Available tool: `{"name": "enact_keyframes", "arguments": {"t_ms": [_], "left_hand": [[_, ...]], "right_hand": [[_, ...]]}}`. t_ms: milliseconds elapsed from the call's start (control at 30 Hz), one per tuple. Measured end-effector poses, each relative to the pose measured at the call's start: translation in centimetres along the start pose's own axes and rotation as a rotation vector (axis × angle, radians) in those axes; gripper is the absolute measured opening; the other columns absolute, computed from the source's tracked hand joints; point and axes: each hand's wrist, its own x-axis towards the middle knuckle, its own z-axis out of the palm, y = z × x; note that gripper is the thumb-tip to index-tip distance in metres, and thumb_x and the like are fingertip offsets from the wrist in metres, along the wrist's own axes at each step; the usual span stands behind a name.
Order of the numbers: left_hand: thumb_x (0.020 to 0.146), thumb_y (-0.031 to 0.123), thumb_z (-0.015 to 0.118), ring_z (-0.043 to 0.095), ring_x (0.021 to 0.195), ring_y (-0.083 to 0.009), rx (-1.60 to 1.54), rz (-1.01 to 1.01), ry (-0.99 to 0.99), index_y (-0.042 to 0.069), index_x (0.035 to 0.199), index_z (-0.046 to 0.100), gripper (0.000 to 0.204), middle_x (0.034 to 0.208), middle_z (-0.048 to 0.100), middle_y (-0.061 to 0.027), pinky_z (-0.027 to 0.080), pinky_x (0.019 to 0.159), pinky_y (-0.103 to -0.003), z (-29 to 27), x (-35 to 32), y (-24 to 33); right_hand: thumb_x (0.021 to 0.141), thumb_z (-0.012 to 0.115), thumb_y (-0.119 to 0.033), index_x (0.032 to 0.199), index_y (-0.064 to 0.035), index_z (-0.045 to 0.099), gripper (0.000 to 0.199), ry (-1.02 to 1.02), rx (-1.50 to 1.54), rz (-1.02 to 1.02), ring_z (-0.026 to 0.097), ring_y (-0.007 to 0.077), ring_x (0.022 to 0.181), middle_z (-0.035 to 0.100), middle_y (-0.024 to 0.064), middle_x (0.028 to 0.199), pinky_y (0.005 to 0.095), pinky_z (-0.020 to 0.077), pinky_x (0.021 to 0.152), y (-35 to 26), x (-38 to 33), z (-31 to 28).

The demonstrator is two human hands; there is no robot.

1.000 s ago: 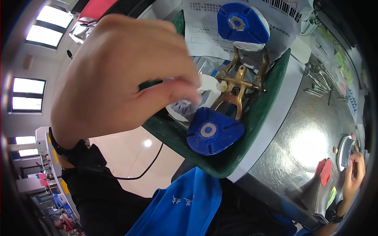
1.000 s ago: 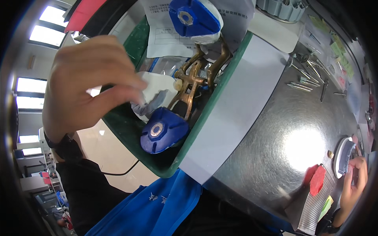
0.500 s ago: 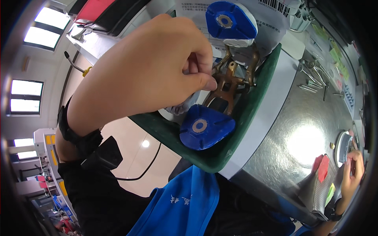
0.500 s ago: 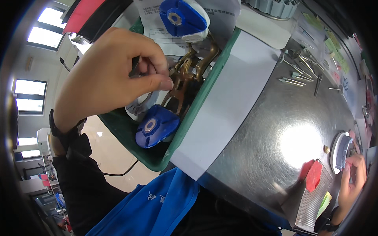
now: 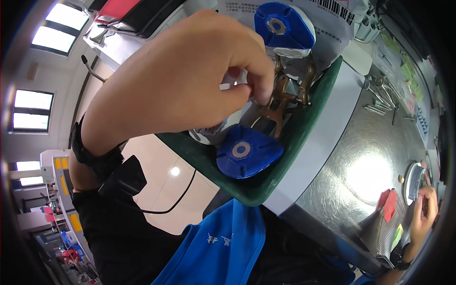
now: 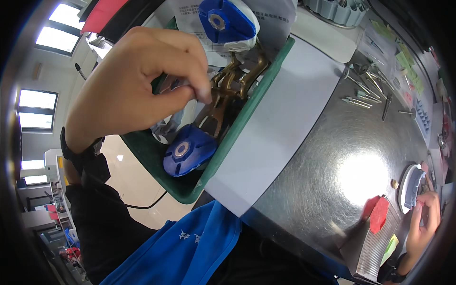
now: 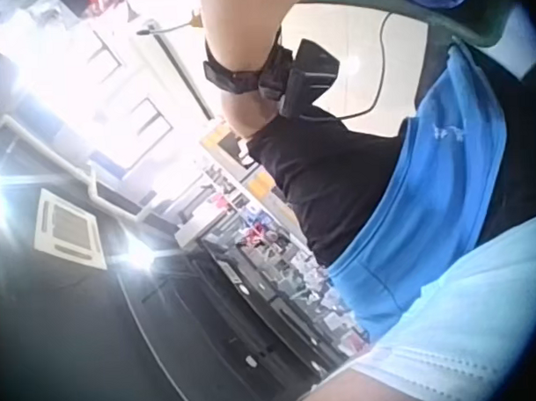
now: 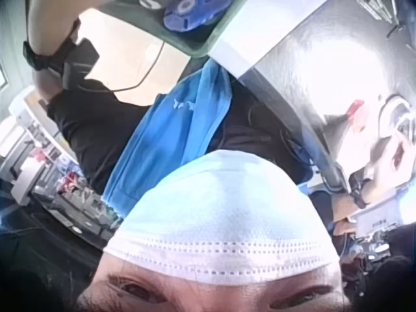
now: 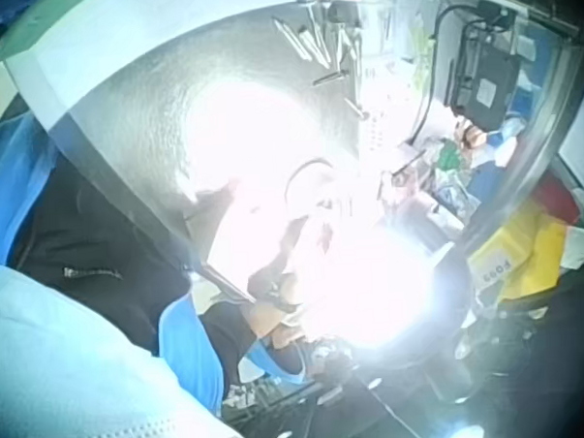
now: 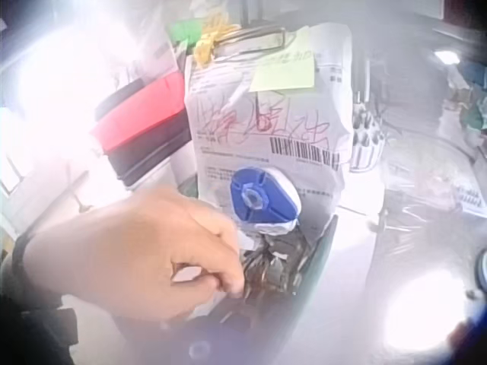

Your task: Polishing a dental crown using a rotary tool and fitting it onto a dental model.

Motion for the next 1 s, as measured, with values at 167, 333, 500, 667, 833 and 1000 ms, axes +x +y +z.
{"name": "enact_keyframes", "arguments": {"t_ms": [167, 333, 500, 667, 833, 1000], "left_hand": [[0.077, -0.004, 0.067, 0.065, 0.074, -0.0189, 0.034, -0.020, 0.003, 0.002, 0.082, 0.077, 0.012, 0.085, 0.067, -0.0073, 0.050, 0.062, -0.031, 0.4, -0.4, 0.4], [0.072, 0.000, 0.070, 0.066, 0.074, -0.0244, 0.145, 0.051, 0.013, 0.003, 0.080, 0.074, 0.010, 0.082, 0.067, -0.0084, 0.051, 0.066, -0.034, 0.3, -0.5, 0.7], [0.071, 0.006, 0.072, 0.066, 0.077, -0.0276, 0.200, 0.033, -0.038, 0.003, 0.075, 0.069, 0.005, 0.078, 0.067, -0.0094, 0.052, 0.069, -0.037, 0.8, 0.0, 0.7], [0.070, 0.007, 0.073, 0.066, 0.075, -0.0284, 0.282, -0.008, -0.021, 0.002, 0.075, 0.070, 0.007, 0.077, 0.066, -0.0098, 0.051, 0.068, -0.038, 0.9, -0.2, 1.0], [0.070, 0.005, 0.071, 0.068, 0.071, -0.0225, 0.177, -0.030, 0.011, 0.002, 0.074, 0.070, 0.005, 0.080, 0.069, -0.0082, 0.050, 0.064, -0.033, 0.7, -0.1, 1.2], [0.080, 0.006, 0.067, 0.072, 0.079, -0.0131, -0.343, -0.211, 0.064, 0.002, 0.098, 0.066, 0.018, 0.087, 0.074, -0.0091, 0.056, 0.068, -0.025, -0.8, -0.3, 2.4]], "right_hand": [[0.100, 0.051, 0.001, 0.097, 0.0022, 0.055, 0.005, 0.021, 0.011, 0.009, 0.043, 0.0090, 0.077, 0.049, 0.0040, 0.094, 0.0233, 0.0326, 0.066, -0.1, -0.1, 0.1], [0.099, 0.050, 0.001, 0.097, 0.0027, 0.055, 0.005, 0.009, 0.030, 0.001, 0.044, 0.0097, 0.079, 0.049, 0.0049, 0.095, 0.0231, 0.0337, 0.068, -0.2, 0.0, 0.2], [0.099, 0.052, 0.001, 0.097, 0.0027, 0.055, 0.004, 0.023, 0.027, -0.007, 0.043, 0.0094, 0.079, 0.049, 0.0044, 0.095, 0.0227, 0.0332, 0.068, -0.1, -0.2, 0.2], [0.099, 0.052, 0.001, 0.096, 0.0028, 0.055, 0.005, 0.031, -0.022, -0.017, 0.044, 0.0101, 0.078, 0.049, 0.0047, 0.094, 0.0236, 0.0332, 0.066, 0.1, -0.2, 0.2], [0.099, 0.052, 0.000, 0.096, 0.0024, 0.056, 0.005, 0.049, -0.044, -0.020, 0.044, 0.0101, 0.078, 0.050, 0.0049, 0.093, 0.0239, 0.0336, 0.067, -0.1, -0.4, -0.1], [0.099, 0.052, 0.000, 0.097, 0.0027, 0.056, 0.005, 0.030, -0.048, -0.015, 0.043, 0.0102, 0.077, 0.050, 0.0049, 0.093, 0.0243, 0.0323, 0.067, 0.1, -0.4, -0.1]]}}
